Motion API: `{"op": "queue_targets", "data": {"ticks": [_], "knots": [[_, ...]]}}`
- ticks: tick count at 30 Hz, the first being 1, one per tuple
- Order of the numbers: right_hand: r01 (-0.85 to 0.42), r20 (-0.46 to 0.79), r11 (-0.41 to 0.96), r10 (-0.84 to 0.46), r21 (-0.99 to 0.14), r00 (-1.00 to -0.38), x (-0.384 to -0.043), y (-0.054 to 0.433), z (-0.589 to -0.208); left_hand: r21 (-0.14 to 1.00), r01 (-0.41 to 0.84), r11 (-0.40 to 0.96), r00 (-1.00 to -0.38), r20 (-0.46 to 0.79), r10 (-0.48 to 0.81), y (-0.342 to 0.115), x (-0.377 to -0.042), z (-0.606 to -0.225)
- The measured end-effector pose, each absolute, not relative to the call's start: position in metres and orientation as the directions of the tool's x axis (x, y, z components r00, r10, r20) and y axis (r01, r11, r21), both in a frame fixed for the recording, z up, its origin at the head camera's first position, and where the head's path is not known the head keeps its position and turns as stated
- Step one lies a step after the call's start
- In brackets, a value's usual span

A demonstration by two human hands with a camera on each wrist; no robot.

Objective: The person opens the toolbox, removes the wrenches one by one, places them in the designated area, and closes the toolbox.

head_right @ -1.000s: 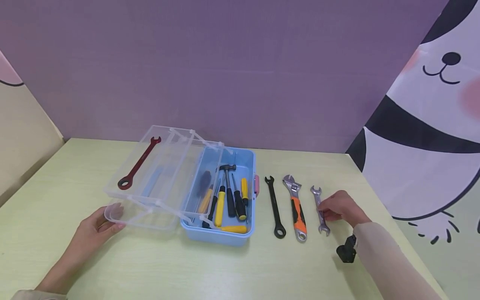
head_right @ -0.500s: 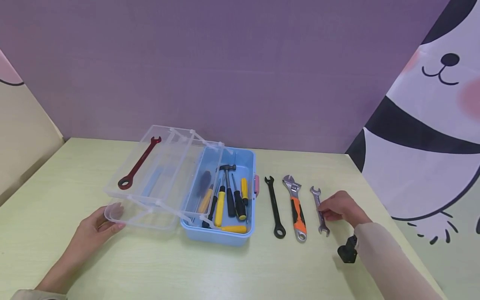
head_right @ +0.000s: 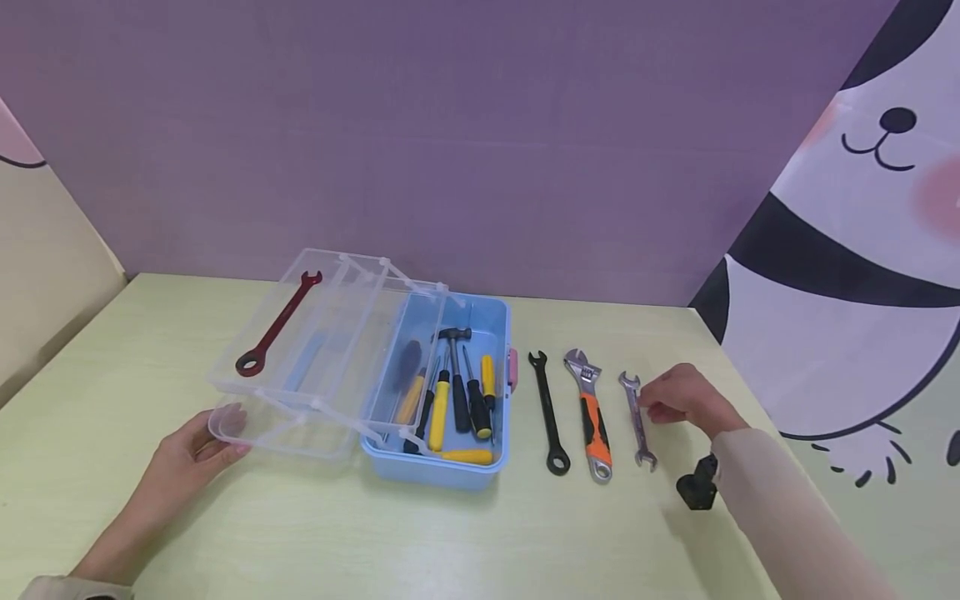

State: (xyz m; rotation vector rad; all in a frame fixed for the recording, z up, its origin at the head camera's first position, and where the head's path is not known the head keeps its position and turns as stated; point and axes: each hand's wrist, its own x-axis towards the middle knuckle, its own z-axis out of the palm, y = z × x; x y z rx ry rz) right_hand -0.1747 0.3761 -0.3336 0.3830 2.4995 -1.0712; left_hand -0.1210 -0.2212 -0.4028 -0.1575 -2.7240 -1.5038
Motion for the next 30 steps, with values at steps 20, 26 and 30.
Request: {"op": "queue_targets", "data": {"ticks": [20,26,30], "knots": [[0.306,-0.406,0.668,0.006,-0.679,-0.914,-0.197,0.348,-0.29,0.85,0.096,0.517,-0.995,0.065,0.078,-0.222,-0.122,-0.402],[0.26,-0.378,0.679,-0.028,-0.687,-0.925,-0.204,0.327,-0.281,0.854,0.093,0.512,-0.995,0.065,0.073,-0.222,-0.122,-0.402],[0.242,-0.366,0.678,-0.043,-0.694,-0.93,-0.211,0.313,-0.274,0.86,0.091,0.502,-0.995,0.061,0.077,-0.221,-0.122,-0.401]]}}
